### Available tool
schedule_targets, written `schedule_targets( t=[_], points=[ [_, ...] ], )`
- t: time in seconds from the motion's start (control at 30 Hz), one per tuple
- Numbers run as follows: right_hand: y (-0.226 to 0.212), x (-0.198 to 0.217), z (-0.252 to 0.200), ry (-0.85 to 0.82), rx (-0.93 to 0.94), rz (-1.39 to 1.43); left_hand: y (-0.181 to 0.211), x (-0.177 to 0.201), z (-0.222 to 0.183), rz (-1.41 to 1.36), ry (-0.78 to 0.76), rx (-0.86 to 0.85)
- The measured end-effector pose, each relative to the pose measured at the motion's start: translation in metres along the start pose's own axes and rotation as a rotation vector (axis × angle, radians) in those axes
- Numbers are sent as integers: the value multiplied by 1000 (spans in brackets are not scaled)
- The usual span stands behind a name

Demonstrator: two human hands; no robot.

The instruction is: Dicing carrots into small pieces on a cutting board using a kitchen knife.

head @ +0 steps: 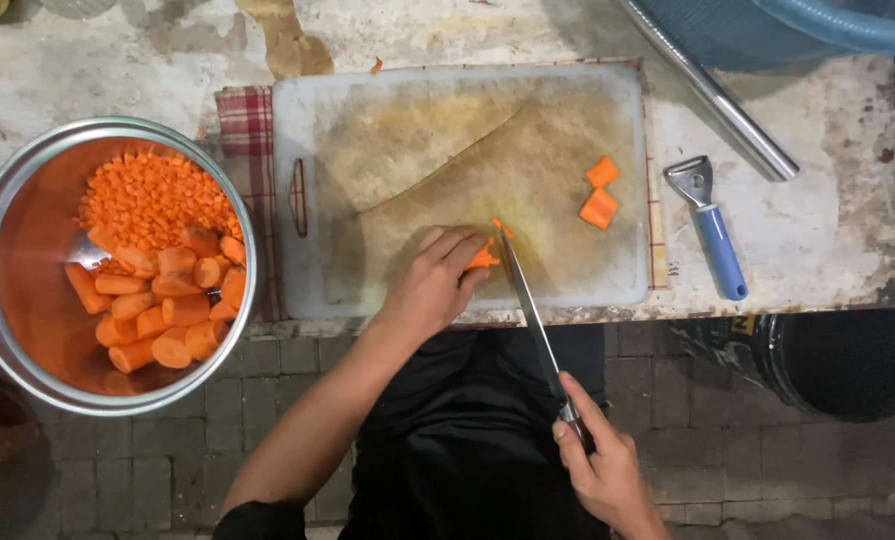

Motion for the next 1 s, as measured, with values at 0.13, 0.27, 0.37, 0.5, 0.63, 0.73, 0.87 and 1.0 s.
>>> schedule_targets(
  t=[0.13, 0.27, 0.37, 0.5, 0.63, 0.73, 0.87, 1.0],
  points=[
    [-8, 3, 5, -4, -79, -94, 1, -5, -6, -124, 81, 6],
    [-14, 6, 19, 74, 59, -172, 2, -4, -13, -115, 115, 32],
    [-22, 9, 26, 55, 114, -191, 10, 8, -22, -179, 212, 131],
    [-30, 11, 28, 100, 248, -215, 10, 0, -33, -299, 266, 300],
    [-32, 7, 30, 11, 198, -231, 3, -9, -28, -309, 272, 400],
    [-35, 6, 27, -21, 181, -222, 1, -16, -29, -320, 252, 440],
    [-34, 8, 32, -9, 174, -157, 3, -10, -28, -353, 237, 425],
    [-34, 12, 32, 41, 222, -147, 8, -3, -23, -256, 195, 282]
  ],
)
Point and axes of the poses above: each hand's wrist, its own z-axis towards the middle knuckle, its own x-axis out of the back of the hand, y = z × x, the point moved 4 cm from there along z, towards the middle knuckle, and after that the axes turned 9 degrees about -z, right-handed, at the moved point
